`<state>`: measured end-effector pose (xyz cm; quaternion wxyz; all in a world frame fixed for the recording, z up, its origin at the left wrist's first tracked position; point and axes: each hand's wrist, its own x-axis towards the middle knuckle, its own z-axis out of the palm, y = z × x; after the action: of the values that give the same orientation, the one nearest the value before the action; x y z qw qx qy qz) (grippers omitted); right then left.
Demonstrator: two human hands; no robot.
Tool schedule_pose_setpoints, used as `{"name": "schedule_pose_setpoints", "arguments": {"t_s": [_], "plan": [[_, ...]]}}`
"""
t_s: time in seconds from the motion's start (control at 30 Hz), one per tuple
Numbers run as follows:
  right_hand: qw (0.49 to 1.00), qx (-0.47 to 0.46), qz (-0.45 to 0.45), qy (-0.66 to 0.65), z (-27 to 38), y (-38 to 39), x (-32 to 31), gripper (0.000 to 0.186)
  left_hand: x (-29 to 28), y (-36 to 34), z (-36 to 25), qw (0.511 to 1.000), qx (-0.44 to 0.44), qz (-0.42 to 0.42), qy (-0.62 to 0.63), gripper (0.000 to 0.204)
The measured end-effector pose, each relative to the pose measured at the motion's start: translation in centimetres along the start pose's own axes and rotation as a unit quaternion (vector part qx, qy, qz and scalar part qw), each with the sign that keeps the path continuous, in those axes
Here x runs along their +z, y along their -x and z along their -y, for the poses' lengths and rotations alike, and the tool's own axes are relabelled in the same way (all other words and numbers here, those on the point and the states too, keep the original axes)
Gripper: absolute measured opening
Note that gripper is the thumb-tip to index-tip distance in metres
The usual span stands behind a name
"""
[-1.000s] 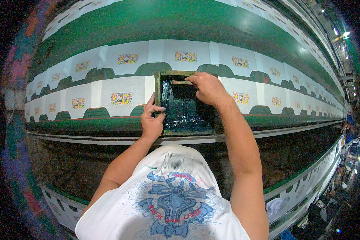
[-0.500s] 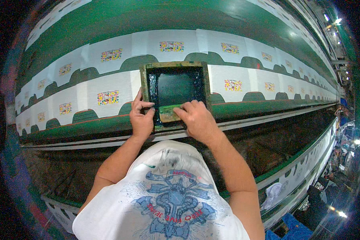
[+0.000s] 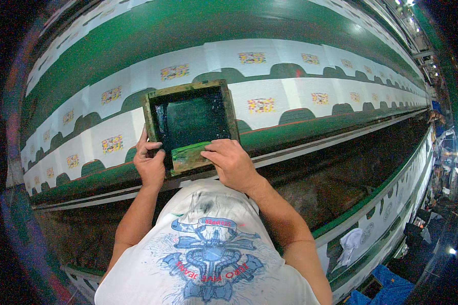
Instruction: The person holds a screen-printing frame over a conveyor of white paper sheets and uses a squeegee to spread green ink across the screen. The person repeatedly wipes the screen surface with the squeegee, maintaining ink distribution while the conveyor moves beneath.
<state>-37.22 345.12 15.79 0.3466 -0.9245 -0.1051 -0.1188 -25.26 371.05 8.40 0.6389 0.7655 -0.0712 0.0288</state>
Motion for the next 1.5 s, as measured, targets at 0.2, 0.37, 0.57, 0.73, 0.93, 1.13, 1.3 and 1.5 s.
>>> {"name": "schedule_pose_setpoints", "arguments": {"t_s": [0.2,0.37,0.57,0.73,0.93,1.13,1.3,1.5], "plan": [[0.999,0.029,-0.029,0.007,-5.8,4.6,-5.7,0.036,9.5,1.7,-1.6,0.999,0.036,0.007,0.003,0.024],[0.997,0.044,-0.055,0.006,-11.0,8.3,-10.3,0.034,18.0,3.2,-1.8,0.999,0.043,0.018,0.022,0.025],[0.998,0.023,-0.054,-0.024,-15.2,10.8,-14.4,0.033,23.2,4.7,-2.0,0.999,-0.021,0.007,0.035,0.024],[0.998,-0.008,-0.041,-0.056,-16.8,11.2,-15.6,0.034,23.2,4.7,-2.6,0.992,-0.093,0.017,0.083,0.023],[0.996,-0.015,-0.043,-0.075,-17.1,10.8,-16.3,0.034,23.2,4.7,-3.1,0.988,-0.108,0.019,0.108,0.026],[0.998,-0.031,-0.015,-0.049,-17.0,10.2,-16.9,0.036,23.2,4.7,-2.1,0.986,-0.103,0.012,0.131,0.030],[0.996,-0.073,0.029,0.032,-15.4,7.3,-16.8,0.039,23.4,4.8,-2.4,0.986,-0.110,0.014,0.125,0.029],[0.971,-0.047,0.211,0.104,-14.6,3.5,-17.0,0.046,23.5,4.8,-1.6,0.982,-0.119,0.001,0.148,0.027]]}}
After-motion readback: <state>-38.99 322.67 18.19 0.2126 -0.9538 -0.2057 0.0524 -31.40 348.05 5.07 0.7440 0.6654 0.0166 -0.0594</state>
